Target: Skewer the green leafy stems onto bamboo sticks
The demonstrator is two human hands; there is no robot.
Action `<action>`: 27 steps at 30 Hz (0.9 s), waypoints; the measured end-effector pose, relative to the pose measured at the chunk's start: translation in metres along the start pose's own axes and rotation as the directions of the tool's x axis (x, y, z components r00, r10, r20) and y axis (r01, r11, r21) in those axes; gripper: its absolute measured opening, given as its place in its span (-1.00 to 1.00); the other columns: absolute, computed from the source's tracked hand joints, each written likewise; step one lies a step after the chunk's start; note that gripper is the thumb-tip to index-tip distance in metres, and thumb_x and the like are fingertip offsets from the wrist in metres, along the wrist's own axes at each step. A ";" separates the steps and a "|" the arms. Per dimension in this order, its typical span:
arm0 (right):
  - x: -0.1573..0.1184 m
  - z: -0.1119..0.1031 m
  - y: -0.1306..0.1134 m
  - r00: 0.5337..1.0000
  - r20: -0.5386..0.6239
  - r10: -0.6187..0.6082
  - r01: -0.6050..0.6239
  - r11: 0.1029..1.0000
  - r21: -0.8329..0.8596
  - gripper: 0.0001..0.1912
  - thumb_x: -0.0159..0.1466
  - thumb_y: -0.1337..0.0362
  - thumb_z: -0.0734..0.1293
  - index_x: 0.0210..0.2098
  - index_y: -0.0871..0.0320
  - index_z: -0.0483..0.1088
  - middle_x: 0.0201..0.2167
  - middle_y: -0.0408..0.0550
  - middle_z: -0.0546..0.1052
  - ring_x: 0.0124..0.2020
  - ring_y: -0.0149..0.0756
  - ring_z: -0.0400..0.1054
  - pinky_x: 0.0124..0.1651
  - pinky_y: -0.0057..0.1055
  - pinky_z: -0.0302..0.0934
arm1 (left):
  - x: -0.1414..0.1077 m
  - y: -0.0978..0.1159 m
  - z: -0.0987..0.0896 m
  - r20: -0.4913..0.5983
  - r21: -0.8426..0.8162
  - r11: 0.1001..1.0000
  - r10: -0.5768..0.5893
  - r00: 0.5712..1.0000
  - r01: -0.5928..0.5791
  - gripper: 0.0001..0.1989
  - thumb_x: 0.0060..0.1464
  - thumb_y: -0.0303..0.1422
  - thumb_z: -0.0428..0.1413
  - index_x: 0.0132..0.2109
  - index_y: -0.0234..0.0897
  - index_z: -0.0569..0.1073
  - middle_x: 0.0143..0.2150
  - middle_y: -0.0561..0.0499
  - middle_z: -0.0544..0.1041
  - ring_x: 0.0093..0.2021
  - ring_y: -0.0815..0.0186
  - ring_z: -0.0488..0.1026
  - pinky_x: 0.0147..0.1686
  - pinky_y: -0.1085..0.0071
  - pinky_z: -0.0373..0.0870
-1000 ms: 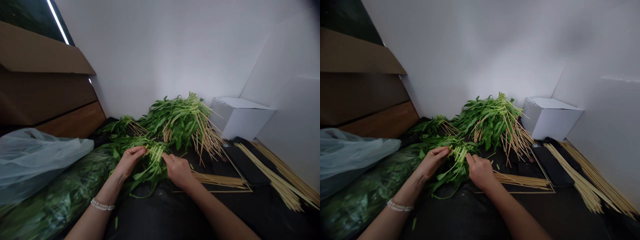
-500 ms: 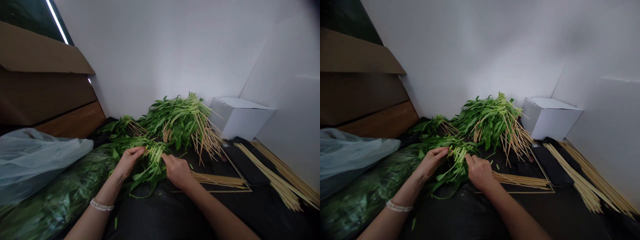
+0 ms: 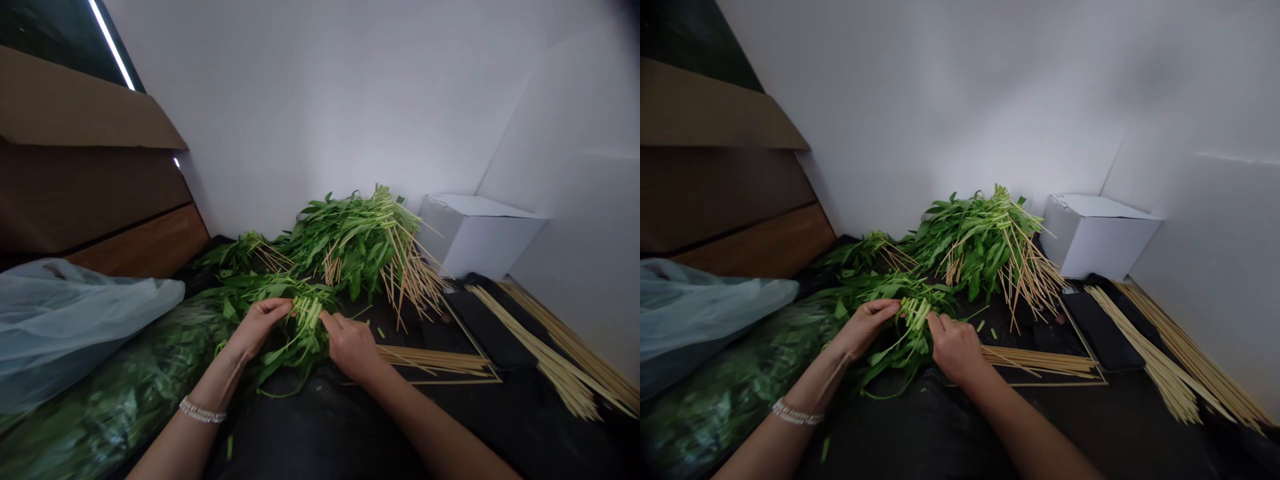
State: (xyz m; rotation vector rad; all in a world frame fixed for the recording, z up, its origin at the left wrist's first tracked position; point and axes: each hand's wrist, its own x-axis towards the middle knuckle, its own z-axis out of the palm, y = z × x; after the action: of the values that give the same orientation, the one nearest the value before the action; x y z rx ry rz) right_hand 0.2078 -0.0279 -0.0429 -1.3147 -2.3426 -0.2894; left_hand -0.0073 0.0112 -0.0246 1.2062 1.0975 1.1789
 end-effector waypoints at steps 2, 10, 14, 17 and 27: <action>0.000 0.000 0.000 1.000 0.011 0.008 -0.008 1.000 0.003 -0.55 0.23 0.48 0.15 0.10 0.21 0.31 -0.30 -0.02 0.52 -0.38 -0.33 0.42 -0.36 -0.46 0.15 | 0.000 -0.001 0.001 -0.009 0.014 1.000 0.003 1.000 -0.003 -0.73 -0.17 -0.22 0.35 -0.32 -0.31 0.64 -0.38 -0.05 0.63 -0.33 0.27 0.51 -0.16 0.37 0.39; 0.002 0.002 -0.002 0.999 -0.039 -0.012 0.013 1.000 0.010 -0.59 0.28 0.44 0.16 0.11 0.18 0.32 -0.33 -0.06 0.52 -0.40 -0.34 0.41 -0.39 -0.45 0.12 | -0.005 0.005 0.010 0.119 0.038 0.998 0.053 0.991 -0.058 -0.57 -0.17 -0.22 0.35 -0.10 -0.26 0.60 -0.21 -0.09 0.64 -0.22 0.19 0.55 -0.11 0.33 0.40; 0.003 0.003 0.001 0.995 -0.094 -0.038 0.037 0.999 -0.012 -0.68 0.35 0.36 0.16 0.06 0.16 0.37 -0.39 -0.10 0.50 -0.44 -0.36 0.38 -0.40 -0.44 0.08 | -0.010 0.010 0.010 0.230 0.151 0.986 0.036 0.972 -0.072 -0.70 -0.17 -0.29 0.36 -0.22 -0.29 0.63 -0.29 -0.07 0.65 -0.28 0.19 0.56 -0.18 0.35 0.43; 0.005 -0.001 0.008 0.986 -0.166 -0.018 0.013 0.999 -0.032 -0.69 0.42 0.27 0.11 0.04 0.17 0.39 -0.42 -0.08 0.50 -0.44 -0.38 0.36 -0.40 -0.45 0.04 | -0.009 0.016 0.001 0.048 0.038 0.998 0.051 0.998 -0.053 -0.72 -0.19 -0.27 0.36 -0.26 -0.29 0.62 -0.35 -0.04 0.65 -0.41 0.24 0.54 -0.31 0.38 0.45; 0.009 -0.016 0.027 0.918 -0.372 0.137 -0.096 0.987 0.127 -0.65 0.43 0.27 0.08 -0.24 0.18 0.47 -0.40 -0.04 0.52 -0.35 -0.37 0.38 -0.24 -0.47 0.10 | -0.001 0.028 -0.013 -0.251 -0.209 0.965 0.101 0.963 -0.156 -0.49 -0.20 0.02 0.28 -0.21 -0.30 0.58 -0.22 -0.12 0.65 -0.13 0.02 0.56 -0.17 0.28 0.46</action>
State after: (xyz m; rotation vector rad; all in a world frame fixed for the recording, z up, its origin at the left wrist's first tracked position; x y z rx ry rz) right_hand 0.2311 -0.0126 -0.0255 -1.2175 -1.9215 -0.3426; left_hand -0.0222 0.0109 0.0025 0.9882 1.0365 1.5386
